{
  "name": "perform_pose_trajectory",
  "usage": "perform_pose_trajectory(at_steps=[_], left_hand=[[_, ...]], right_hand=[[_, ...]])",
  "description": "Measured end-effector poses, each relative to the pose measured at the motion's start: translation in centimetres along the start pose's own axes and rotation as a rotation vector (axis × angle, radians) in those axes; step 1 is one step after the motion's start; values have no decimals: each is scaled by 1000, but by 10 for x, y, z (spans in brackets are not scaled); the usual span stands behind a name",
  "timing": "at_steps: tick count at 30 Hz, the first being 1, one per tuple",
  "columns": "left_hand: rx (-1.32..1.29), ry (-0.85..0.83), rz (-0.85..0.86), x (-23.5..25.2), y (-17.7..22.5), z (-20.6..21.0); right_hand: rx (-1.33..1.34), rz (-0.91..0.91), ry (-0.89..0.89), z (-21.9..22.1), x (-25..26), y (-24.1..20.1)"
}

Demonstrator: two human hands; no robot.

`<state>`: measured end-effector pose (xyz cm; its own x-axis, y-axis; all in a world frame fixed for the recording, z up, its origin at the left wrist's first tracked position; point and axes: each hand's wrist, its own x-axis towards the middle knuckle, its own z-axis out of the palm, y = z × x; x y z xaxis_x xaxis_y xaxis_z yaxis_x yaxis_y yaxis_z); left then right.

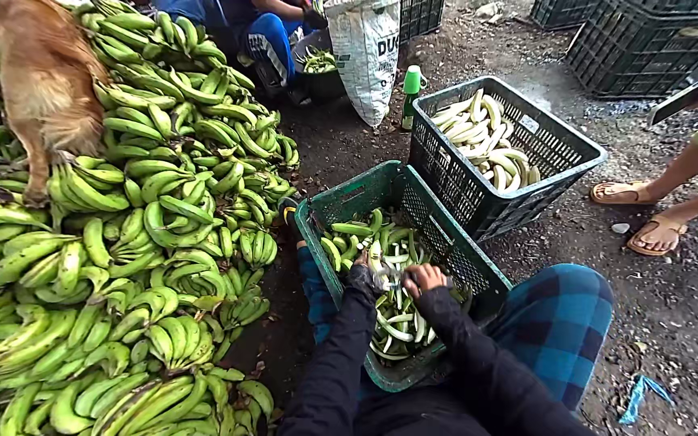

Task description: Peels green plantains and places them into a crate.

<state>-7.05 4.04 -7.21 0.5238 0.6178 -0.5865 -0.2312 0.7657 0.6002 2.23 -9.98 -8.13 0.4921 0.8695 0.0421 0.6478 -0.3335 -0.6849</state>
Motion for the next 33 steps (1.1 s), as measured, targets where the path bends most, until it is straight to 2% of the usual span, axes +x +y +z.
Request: perform_pose_trajectory(at_steps=[2, 4, 6, 7, 8, 9, 10, 11, 13, 14, 15, 17, 19, 20, 21, 23, 24, 25, 27, 28, 30, 32, 33], left_hand=[[145, 64, 7, 5, 0, 7], [315, 20, 107, -11, -4, 11], [412, -37, 180, -17, -11, 11], [429, -39, 167, -22, -13, 12], [458, -8, 140, -22, -19, 11], [546, 53, 100, -22, -25, 8], [693, 128, 73, -21, -34, -1], [863, 213, -9, -24, -41, -4], [1117, 301, -208, -25, -48, 11], [1171, 272, -238, -24, -45, 24], [1137, 197, -191, -22, -37, 40], [890, -86, 87, -18, -16, 70], [687, -431, 238, -14, 21, 98], [741, -444, 292, -18, 46, 119], [906, -364, 371, -17, 66, 132], [1522, -138, 500, 12, 80, 122], [1860, -88, 461, 33, 69, 101], [2120, -107, 337, 53, 49, 71], [2389, -162, 107, 81, 8, -1], [2468, -185, -32, 89, -4, -26], [2498, -167, -179, 102, -13, -57], [2439, -118, -207, 108, -13, -64], [2401, -87, -195, 111, -14, -65]], right_hand=[[12, 61, -5, 0, -5, -4], [-31, 206, -87, -14, 22, -9], [-165, 306, -194, -21, 52, 5], [-283, 268, -95, -7, 51, 23], [-418, 140, 151, 18, 40, 49], [-524, 291, -345, -15, 36, 31], [-606, 388, -699, -29, 36, 20], [-667, 418, -877, -25, 30, 18], [-735, 428, -1036, -5, 17, 20], [-731, 425, -1081, 4, 15, 22], [-708, 425, -1105, 8, 17, 24], [-636, 409, -1078, 3, 24, 23], [-556, 412, -1006, -13, 29, 20], [-516, 436, -962, -24, 33, 16], [-478, 467, -915, -37, 37, 10], [-390, 504, -810, -63, 44, 2], [-346, 507, -761, -71, 45, 2], [-296, 506, -734, -77, 47, 5], [-224, 486, -708, -80, 46, 16], [-224, 466, -657, -78, 42, 22], [-252, 385, -349, -51, 27, 42], [-241, 509, -625, -71, 40, 29], [-221, 492, -596, -68, 40, 31]])
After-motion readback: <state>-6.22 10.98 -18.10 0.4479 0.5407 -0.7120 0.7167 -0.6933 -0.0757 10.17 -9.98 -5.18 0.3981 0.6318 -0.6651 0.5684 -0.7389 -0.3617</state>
